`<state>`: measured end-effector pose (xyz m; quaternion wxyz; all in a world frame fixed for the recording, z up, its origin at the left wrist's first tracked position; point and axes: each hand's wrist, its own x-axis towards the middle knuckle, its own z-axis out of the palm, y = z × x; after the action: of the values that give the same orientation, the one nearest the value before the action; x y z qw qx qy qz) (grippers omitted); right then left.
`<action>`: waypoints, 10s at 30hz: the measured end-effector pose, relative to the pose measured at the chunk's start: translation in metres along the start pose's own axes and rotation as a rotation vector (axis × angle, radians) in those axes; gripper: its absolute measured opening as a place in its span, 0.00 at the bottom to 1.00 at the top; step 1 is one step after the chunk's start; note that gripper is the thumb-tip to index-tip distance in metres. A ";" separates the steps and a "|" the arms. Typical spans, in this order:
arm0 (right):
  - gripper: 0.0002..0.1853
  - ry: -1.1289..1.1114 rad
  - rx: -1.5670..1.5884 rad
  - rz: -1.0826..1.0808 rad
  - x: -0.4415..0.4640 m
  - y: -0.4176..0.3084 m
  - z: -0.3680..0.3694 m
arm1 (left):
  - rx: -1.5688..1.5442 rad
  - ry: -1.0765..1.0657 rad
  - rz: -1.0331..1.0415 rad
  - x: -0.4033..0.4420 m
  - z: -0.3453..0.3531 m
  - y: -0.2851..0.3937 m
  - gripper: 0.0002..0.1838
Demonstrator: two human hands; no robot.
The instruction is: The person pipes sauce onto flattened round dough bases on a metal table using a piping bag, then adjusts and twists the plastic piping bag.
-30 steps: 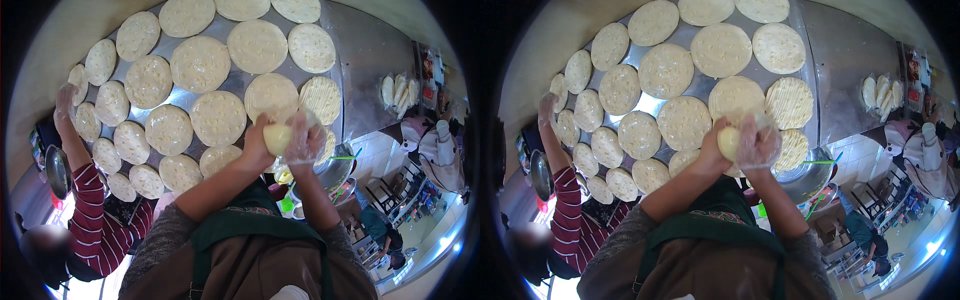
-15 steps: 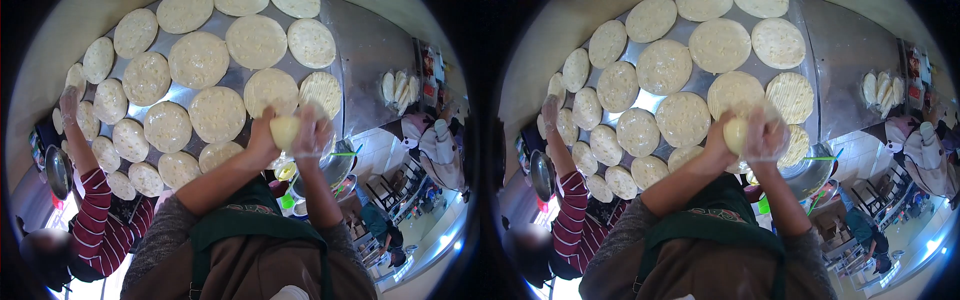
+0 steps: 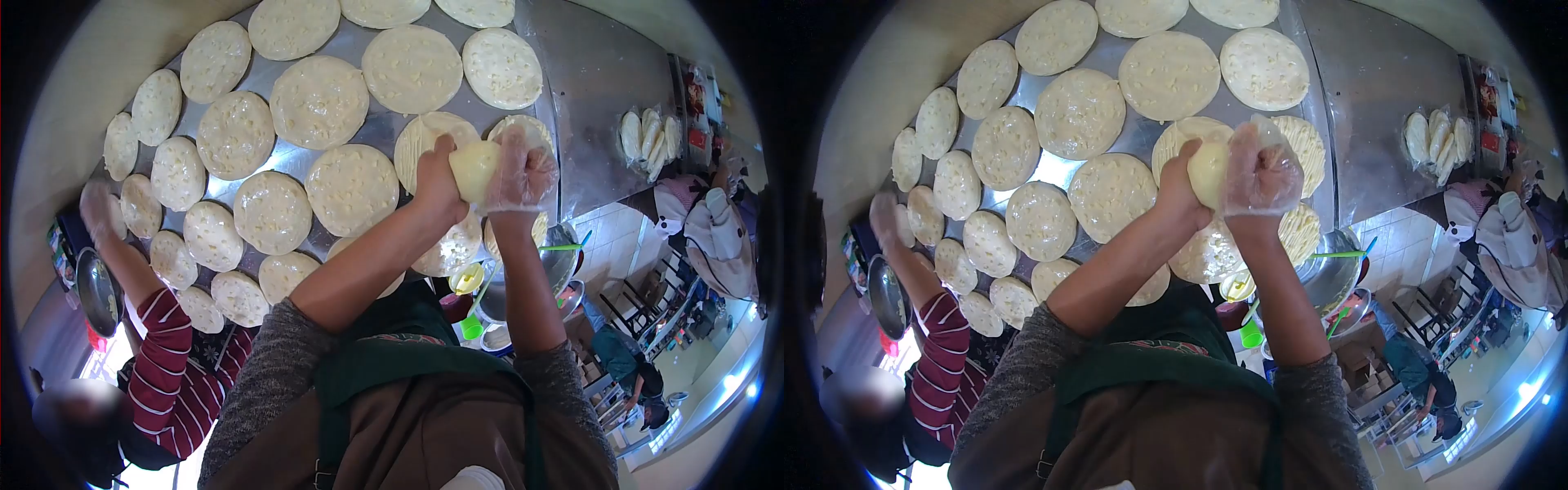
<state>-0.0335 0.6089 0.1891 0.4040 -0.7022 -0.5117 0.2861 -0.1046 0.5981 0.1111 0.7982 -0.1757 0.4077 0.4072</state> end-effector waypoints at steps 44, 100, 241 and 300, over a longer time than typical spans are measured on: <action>0.15 -0.004 -0.613 -0.212 -0.057 0.046 -0.044 | 0.106 0.204 -0.054 -0.039 -0.020 -0.055 0.12; 0.17 -0.013 -0.949 -0.208 -0.007 0.052 -0.055 | 0.066 0.009 -0.011 0.014 0.032 -0.054 0.15; 0.10 0.026 -0.467 -0.109 -0.138 0.028 -0.068 | 0.186 -0.140 -0.144 -0.078 -0.073 -0.095 0.15; 0.14 -0.021 -0.736 -0.220 -0.175 0.055 -0.107 | 0.176 -0.021 -0.282 -0.084 -0.080 -0.146 0.14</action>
<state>0.0264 0.4051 0.1945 0.1480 -0.7382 -0.6566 0.0455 -0.0575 0.4180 0.1218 0.8640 -0.1564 0.4048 0.2554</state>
